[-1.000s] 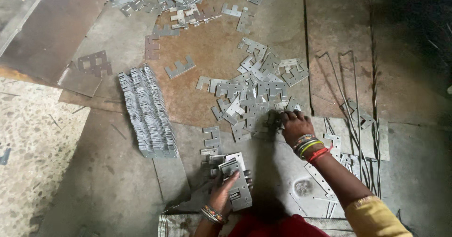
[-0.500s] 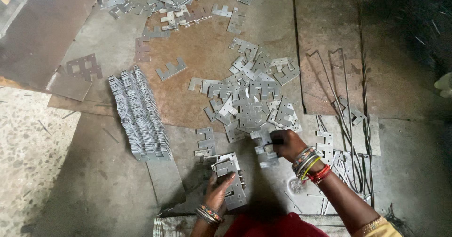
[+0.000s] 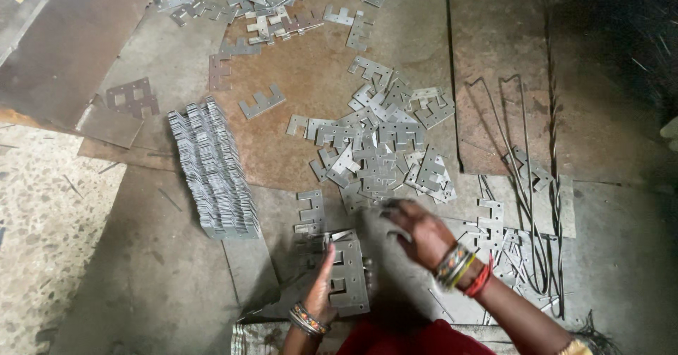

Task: The person sits on the floor and sorts small metal brackets by hand, picking them from a scattered pile and stacking them into neat columns. The person repeatedly aligns and adjusts the stacks to keep them orderly.

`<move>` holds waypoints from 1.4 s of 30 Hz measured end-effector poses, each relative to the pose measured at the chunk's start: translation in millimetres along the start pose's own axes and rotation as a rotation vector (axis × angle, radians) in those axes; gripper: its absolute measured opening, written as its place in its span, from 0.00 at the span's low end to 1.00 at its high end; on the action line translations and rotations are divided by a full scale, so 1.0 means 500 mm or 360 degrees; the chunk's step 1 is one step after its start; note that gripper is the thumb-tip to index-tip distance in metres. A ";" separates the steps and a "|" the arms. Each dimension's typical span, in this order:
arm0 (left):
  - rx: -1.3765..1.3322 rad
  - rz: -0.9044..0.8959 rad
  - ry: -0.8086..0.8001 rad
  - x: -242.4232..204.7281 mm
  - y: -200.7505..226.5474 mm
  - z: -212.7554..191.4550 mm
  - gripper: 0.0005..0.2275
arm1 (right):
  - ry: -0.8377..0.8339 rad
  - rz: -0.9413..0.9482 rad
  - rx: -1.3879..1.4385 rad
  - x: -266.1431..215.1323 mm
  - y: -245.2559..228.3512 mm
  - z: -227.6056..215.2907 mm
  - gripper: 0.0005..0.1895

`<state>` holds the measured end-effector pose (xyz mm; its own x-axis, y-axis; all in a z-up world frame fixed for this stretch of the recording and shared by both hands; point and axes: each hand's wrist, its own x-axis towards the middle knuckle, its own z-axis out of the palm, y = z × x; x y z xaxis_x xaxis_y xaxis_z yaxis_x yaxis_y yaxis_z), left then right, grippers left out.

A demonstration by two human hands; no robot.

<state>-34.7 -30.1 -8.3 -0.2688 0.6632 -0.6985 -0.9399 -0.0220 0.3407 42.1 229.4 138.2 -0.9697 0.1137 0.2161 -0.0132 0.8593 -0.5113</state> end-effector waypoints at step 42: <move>0.0239 0.0595 0.0193 0.002 -0.012 0.004 0.15 | -0.0086 0.0309 -0.0616 -0.118 0.195 0.091 0.21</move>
<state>-28.9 -28.0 -9.6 -0.6168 0.5373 -0.5752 -0.7341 -0.1291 0.6667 86.9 283.6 37.7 -0.9566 0.2744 0.0978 0.2532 0.9493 -0.1864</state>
